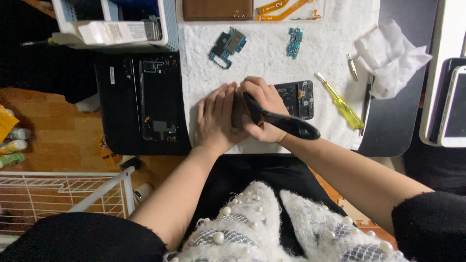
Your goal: Cleaning the internal components of a disassembled smartphone using a brush and a small tool.
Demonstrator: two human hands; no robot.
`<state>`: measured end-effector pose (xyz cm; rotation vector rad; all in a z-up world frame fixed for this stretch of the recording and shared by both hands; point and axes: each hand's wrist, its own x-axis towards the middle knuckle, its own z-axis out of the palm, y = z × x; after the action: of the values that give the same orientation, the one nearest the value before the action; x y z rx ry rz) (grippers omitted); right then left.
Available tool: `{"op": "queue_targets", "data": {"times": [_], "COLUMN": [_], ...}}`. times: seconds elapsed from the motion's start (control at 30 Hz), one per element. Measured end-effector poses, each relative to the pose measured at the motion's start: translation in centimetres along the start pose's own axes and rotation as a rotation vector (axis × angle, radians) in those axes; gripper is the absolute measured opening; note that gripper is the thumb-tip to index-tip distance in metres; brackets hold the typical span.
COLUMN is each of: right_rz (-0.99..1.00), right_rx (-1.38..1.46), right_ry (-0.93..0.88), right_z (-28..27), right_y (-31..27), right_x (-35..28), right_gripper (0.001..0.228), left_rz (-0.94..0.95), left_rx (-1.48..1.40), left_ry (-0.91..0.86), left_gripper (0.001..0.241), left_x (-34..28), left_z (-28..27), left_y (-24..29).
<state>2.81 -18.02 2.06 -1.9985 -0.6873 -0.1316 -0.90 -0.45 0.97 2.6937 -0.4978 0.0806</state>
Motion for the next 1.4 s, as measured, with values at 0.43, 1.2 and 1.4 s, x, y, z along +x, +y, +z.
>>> {"op": "queue_targets", "data": {"times": [0.43,1.2,1.4], "right_rz": [0.244,0.668,0.705], "right_rx": [-0.003,-0.165,-0.24], "right_ry": [0.045,-0.473,-0.521], "right_z": [0.8,-0.9,-0.2], "right_y": [-5.7,-7.7,-9.6], "right_x": [-1.9,1.3,2.9], "right_gripper": [0.059,0.075,0.061], "left_rz": [-0.024,-0.4,-0.407], "left_rx": [0.008,-0.186,-0.307], "left_ry": [-0.078,-0.433,-0.343], "left_gripper": [0.083,0.071,0.105], "left_x": [-0.7,-3.7,-2.7], "left_z": [-0.7,-9.7,-3.3], "left_y": [0.9,6.5,3.2]}}
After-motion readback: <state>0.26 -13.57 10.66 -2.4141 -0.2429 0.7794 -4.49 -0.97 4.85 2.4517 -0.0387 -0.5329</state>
